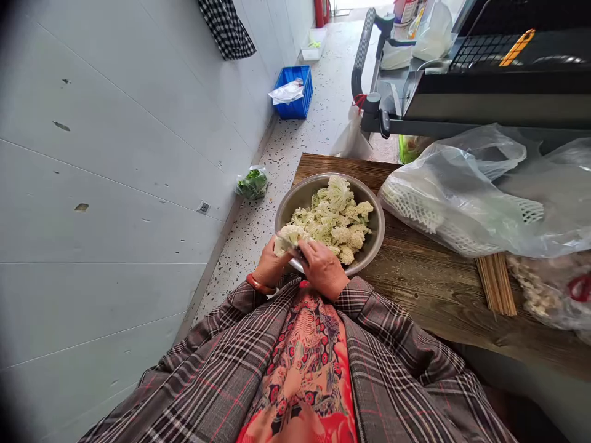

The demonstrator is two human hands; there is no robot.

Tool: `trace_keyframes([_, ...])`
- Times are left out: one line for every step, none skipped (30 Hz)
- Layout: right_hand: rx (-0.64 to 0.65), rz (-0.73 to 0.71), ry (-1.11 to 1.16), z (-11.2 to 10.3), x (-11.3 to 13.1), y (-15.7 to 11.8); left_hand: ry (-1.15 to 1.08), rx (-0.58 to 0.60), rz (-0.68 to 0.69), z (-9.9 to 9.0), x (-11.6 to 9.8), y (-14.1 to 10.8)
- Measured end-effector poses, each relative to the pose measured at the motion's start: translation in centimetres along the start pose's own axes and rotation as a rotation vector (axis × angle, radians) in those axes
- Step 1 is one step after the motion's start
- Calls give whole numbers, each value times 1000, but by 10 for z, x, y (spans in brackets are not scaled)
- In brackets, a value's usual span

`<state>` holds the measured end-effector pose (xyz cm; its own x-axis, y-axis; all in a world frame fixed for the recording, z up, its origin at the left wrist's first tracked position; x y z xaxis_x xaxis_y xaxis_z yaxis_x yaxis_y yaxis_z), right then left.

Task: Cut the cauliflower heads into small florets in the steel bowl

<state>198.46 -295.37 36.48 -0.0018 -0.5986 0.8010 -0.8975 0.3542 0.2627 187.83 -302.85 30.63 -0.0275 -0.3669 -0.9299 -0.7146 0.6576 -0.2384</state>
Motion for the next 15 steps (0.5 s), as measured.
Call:
trace_keyframes([32, -7, -48, 3, 2, 0, -81, 51, -24, 5, 5, 1])
trace_keyframes([60, -9, -83, 6, 2, -1, -138, 91, -43, 9, 10, 1])
trace_keyframes([78, -4, -106, 7, 2, -1, -169, 111, -56, 11, 13, 1])
trace_keyframes([85, 7, -118, 8, 1, -1, -181, 113, -64, 12, 16, 0])
trace_keyframes([83, 18, -117, 7, 0, 0, -182, 101, -69, 11, 18, 0])
trace_keyframes([70, 23, -106, 6, -1, 0, -177, 86, -72, 10, 19, 0])
trace_keyframes([48, 23, -88, 4, 0, 1, -167, 67, -71, 9, 19, -1])
trace_keyframes([22, 16, -66, 1, 1, 2, -153, 48, -68, 8, 19, -1])
trace_keyframes([1, 4, -42, 0, 3, 3, -128, 30, -61, 7, 18, 0])
trace_keyframes([-11, -9, -19, -1, 5, 3, -91, 12, -52, 5, 17, 0])
trace_keyframes([-16, -17, 1, 0, 7, 4, -47, -8, -44, 3, 15, 1])
trace_keyframes([-13, -18, 19, 1, 7, 4, -5, -25, -38, 2, 14, 2])
trace_keyframes([-14, -12, 42, 3, 6, 4, 27, -42, -37, 0, 12, 2])
trace_keyframes([-26, 4, 78, 3, 4, 4, 48, -54, -39, 0, 12, 3])
trace_keyframes([-58, 34, 132, 2, -2, 4, 57, -63, -43, -1, 11, 3])
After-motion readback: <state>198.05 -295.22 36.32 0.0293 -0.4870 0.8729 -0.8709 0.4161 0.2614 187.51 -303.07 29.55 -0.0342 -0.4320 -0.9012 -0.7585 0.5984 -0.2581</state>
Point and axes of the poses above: each hand's wrist, its own y-axis towards the middle knuckle, its own z-axis out of the palm, x = y × z, the point moved 10 cm from there along y, towards the middle knuckle, and after that the axes turned 14 degrees about y, right-handed, at the moved point
